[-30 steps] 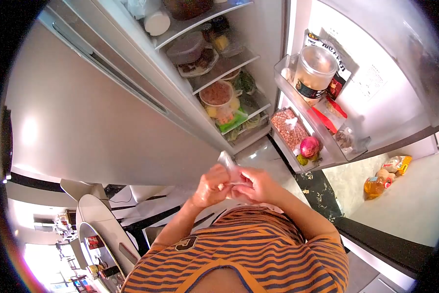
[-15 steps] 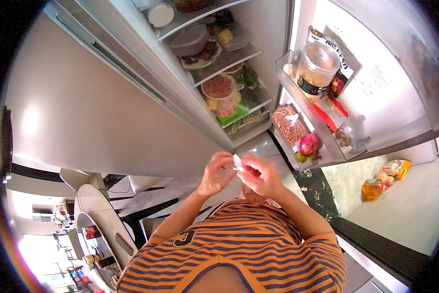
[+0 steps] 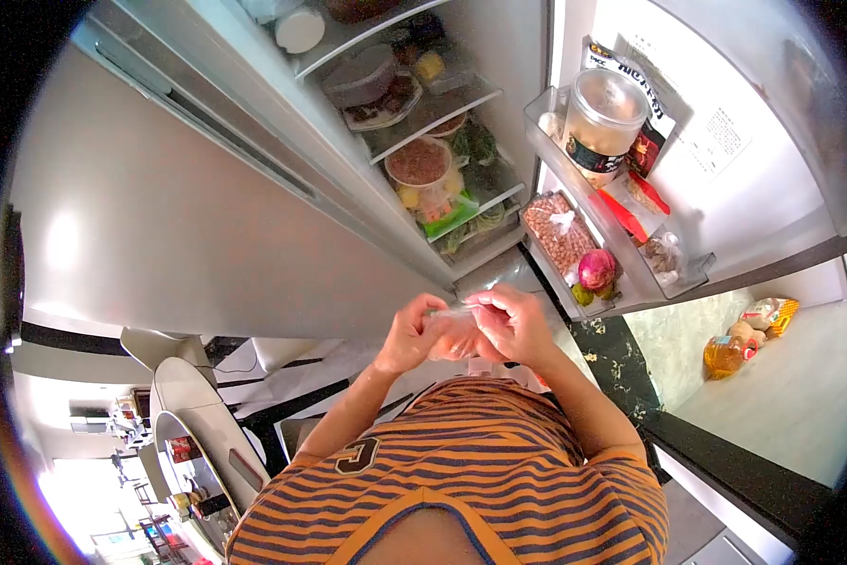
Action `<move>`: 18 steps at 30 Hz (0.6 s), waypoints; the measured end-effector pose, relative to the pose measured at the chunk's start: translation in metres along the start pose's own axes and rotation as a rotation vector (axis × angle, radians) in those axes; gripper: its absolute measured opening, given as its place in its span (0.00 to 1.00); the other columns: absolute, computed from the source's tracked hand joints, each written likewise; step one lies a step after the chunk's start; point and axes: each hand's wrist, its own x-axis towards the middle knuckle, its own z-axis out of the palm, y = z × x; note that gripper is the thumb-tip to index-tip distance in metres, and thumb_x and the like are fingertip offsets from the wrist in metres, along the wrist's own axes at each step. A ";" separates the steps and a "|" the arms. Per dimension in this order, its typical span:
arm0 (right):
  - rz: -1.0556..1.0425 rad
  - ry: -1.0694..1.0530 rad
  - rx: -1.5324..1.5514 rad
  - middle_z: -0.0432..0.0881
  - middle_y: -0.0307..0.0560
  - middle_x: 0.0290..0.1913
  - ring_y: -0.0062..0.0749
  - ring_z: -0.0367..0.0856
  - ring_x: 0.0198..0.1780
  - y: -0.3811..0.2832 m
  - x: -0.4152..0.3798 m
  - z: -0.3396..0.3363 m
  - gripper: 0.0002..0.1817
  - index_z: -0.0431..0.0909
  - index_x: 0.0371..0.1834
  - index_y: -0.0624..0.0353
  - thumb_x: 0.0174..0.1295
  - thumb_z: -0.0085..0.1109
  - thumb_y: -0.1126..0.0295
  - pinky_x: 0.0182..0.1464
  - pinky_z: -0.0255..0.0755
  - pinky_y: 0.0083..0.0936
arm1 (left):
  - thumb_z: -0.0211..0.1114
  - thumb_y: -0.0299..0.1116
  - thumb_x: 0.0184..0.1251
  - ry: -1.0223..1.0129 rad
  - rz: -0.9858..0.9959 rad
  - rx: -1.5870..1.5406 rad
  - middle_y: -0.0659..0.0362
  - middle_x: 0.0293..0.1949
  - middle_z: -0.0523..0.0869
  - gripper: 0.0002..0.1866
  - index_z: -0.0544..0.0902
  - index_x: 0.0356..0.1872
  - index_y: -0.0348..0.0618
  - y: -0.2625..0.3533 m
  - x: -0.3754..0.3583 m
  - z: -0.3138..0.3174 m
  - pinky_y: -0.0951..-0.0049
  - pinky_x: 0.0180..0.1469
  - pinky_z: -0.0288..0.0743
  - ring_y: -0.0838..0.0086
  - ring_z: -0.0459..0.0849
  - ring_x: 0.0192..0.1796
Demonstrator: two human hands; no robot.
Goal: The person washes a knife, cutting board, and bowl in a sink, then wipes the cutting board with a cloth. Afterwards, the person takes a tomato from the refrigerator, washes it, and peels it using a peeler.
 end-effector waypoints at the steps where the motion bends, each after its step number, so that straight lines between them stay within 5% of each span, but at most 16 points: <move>1: 0.074 0.038 0.051 0.72 0.36 0.24 0.16 0.68 0.25 0.005 -0.001 0.001 0.07 0.77 0.38 0.64 0.57 0.54 0.77 0.28 0.63 0.16 | 0.57 0.31 0.66 -0.039 0.005 0.048 0.71 0.18 0.71 0.08 0.74 0.26 0.41 -0.002 -0.001 0.001 0.84 0.24 0.60 0.90 0.66 0.23; 3: 0.226 0.106 0.154 0.72 0.35 0.25 0.16 0.69 0.26 0.014 -0.005 0.003 0.04 0.74 0.36 0.64 0.60 0.52 0.76 0.31 0.64 0.15 | 0.56 0.32 0.67 0.024 -0.011 0.024 0.70 0.19 0.72 0.07 0.75 0.29 0.41 -0.009 -0.002 -0.003 0.84 0.25 0.62 0.89 0.67 0.23; 8: 0.207 0.169 0.319 0.71 0.37 0.29 0.15 0.69 0.31 0.028 -0.004 0.012 0.04 0.66 0.39 0.62 0.65 0.47 0.74 0.35 0.66 0.13 | 0.54 0.34 0.68 0.385 -0.086 -0.366 0.69 0.21 0.74 0.08 0.75 0.30 0.42 -0.020 -0.003 -0.006 0.81 0.28 0.67 0.84 0.71 0.23; 12: 0.198 0.154 0.336 0.72 0.39 0.31 0.17 0.70 0.32 0.028 -0.001 0.016 0.05 0.66 0.40 0.62 0.67 0.46 0.72 0.38 0.67 0.15 | 0.56 0.33 0.66 0.416 0.038 0.421 0.64 0.19 0.78 0.11 0.79 0.28 0.36 -0.022 0.001 -0.013 0.79 0.26 0.69 0.83 0.73 0.22; 13: 0.179 0.184 0.327 0.72 0.39 0.31 0.17 0.70 0.33 0.030 0.002 0.014 0.05 0.66 0.40 0.62 0.67 0.46 0.72 0.38 0.67 0.16 | 0.57 0.34 0.65 0.472 -0.029 0.441 0.63 0.19 0.79 0.12 0.80 0.28 0.35 -0.015 0.003 -0.019 0.79 0.25 0.67 0.84 0.72 0.22; 16: 0.182 0.248 0.335 0.73 0.40 0.32 0.18 0.71 0.33 0.042 -0.001 0.012 0.04 0.67 0.39 0.62 0.66 0.45 0.74 0.39 0.67 0.16 | 0.57 0.34 0.65 0.606 0.226 0.453 0.64 0.20 0.79 0.11 0.82 0.31 0.35 -0.037 0.012 -0.031 0.79 0.22 0.64 0.84 0.70 0.21; 17: 0.193 0.274 0.322 0.74 0.39 0.31 0.18 0.72 0.33 0.043 -0.003 0.012 0.04 0.67 0.39 0.62 0.65 0.45 0.74 0.39 0.67 0.16 | 0.60 0.33 0.62 0.556 0.160 0.576 0.53 0.28 0.84 0.10 0.83 0.36 0.38 -0.029 0.008 -0.036 0.76 0.28 0.70 0.78 0.80 0.28; 18: 0.210 0.299 0.310 0.74 0.39 0.30 0.17 0.72 0.33 0.045 -0.006 0.013 0.03 0.68 0.39 0.61 0.65 0.45 0.75 0.39 0.67 0.16 | 0.59 0.33 0.63 0.538 0.095 0.460 0.55 0.29 0.84 0.10 0.83 0.36 0.37 -0.026 0.004 -0.041 0.77 0.29 0.70 0.79 0.78 0.28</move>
